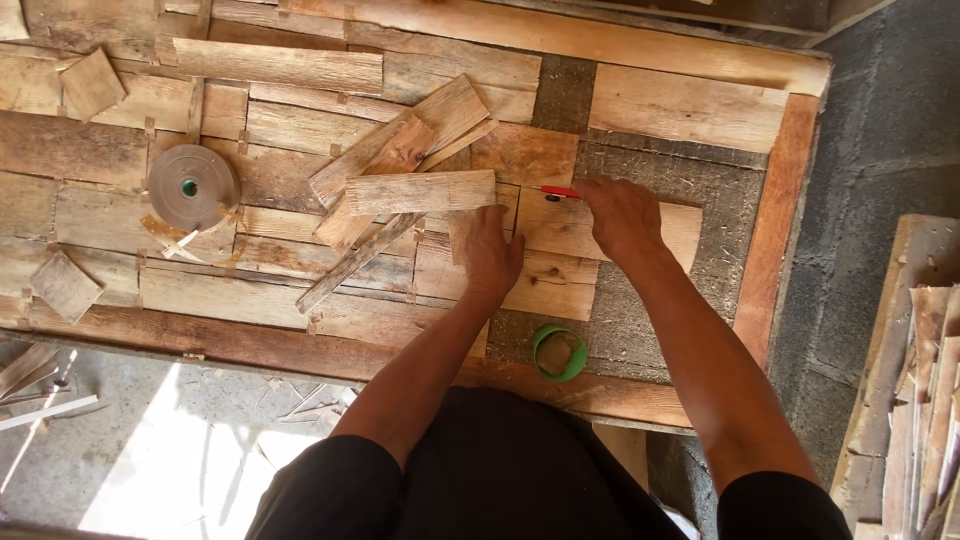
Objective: Arranging and trimming small wood pieces to fit into a decorative mosaic panel.
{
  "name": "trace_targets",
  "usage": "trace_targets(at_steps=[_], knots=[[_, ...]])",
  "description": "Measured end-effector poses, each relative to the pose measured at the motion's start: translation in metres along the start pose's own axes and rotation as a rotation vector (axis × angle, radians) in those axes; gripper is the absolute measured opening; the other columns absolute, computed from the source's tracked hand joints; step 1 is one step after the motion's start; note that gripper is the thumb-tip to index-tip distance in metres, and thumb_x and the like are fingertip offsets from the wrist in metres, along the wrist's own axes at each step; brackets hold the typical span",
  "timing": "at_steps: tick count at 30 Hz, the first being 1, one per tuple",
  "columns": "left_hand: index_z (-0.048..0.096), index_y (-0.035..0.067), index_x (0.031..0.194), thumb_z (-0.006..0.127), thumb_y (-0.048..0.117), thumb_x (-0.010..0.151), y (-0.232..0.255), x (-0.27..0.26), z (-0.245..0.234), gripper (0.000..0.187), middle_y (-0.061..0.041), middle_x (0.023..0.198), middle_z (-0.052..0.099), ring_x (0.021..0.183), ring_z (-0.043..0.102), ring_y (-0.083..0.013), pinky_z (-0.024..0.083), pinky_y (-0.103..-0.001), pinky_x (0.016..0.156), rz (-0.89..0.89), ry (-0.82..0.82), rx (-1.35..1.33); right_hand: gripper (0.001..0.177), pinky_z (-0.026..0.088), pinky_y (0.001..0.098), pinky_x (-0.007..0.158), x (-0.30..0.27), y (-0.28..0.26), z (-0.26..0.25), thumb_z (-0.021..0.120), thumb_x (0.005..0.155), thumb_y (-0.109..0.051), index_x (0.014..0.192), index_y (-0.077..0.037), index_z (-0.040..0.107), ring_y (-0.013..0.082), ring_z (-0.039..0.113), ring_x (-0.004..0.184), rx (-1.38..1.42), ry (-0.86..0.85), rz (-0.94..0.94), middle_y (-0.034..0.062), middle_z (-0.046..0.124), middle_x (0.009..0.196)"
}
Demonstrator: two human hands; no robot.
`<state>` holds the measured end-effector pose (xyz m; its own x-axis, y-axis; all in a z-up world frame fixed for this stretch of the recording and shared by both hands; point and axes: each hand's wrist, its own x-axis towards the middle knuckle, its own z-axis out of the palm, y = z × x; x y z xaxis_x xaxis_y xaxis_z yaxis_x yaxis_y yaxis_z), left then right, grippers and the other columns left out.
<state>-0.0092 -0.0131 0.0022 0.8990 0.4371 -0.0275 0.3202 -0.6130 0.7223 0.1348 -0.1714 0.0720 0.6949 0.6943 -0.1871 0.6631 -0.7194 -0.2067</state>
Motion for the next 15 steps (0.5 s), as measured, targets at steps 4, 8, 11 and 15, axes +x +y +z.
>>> trace_targets(at_steps=[4, 8, 11, 15], knots=[[0.058, -0.001, 0.120, 0.078, 0.014, 0.083, 0.006, 0.005, 0.013, 0.045, -0.019, 0.110, 0.064, 0.101, 0.062, -0.0343, 0.052, -0.046, 0.084, -0.169, 0.061, -0.177, 0.032, 0.056, 0.0448, 0.077, -0.012, -0.001, -0.012, 0.062, 0.096, 0.000, 0.123, -0.016, 0.071, 0.0284, 0.067, 0.090, 0.053, 0.013, 0.053, 0.0078, 0.070, 0.101], [0.061, -0.002, 0.115, 0.076, 0.012, 0.086, 0.005, 0.009, 0.028, 0.036, -0.016, 0.097, 0.068, 0.086, 0.065, -0.0276, 0.055, -0.043, 0.076, -0.314, 0.012, -0.181, 0.026, 0.053, 0.0477, 0.079, -0.023, 0.005, -0.014, 0.059, 0.101, -0.008, 0.124, -0.013, 0.069, 0.0301, 0.066, 0.092, 0.174, 0.051, 0.187, 0.0091, 0.068, 0.105], [0.064, 0.000, 0.112, 0.076, 0.014, 0.088, 0.007, 0.006, 0.028, 0.031, -0.013, 0.094, 0.070, 0.080, 0.067, -0.0245, 0.057, -0.040, 0.070, -0.434, -0.023, -0.146, 0.021, 0.052, 0.0470, 0.085, -0.034, 0.023, -0.007, 0.059, 0.104, -0.018, 0.122, -0.012, 0.068, 0.0291, 0.065, 0.094, 0.296, 0.007, 0.377, 0.0105, 0.066, 0.106], [0.068, 0.002, 0.108, 0.080, 0.020, 0.088, 0.015, -0.004, 0.014, 0.030, -0.011, 0.095, 0.073, 0.079, 0.068, -0.0230, 0.055, -0.038, 0.070, -0.527, -0.043, -0.109, 0.020, 0.048, 0.0485, 0.095, -0.060, 0.067, 0.033, 0.057, 0.109, -0.021, 0.122, -0.014, 0.070, 0.0274, 0.062, 0.101, 0.371, 0.137, 0.652, 0.0138, 0.063, 0.110]])
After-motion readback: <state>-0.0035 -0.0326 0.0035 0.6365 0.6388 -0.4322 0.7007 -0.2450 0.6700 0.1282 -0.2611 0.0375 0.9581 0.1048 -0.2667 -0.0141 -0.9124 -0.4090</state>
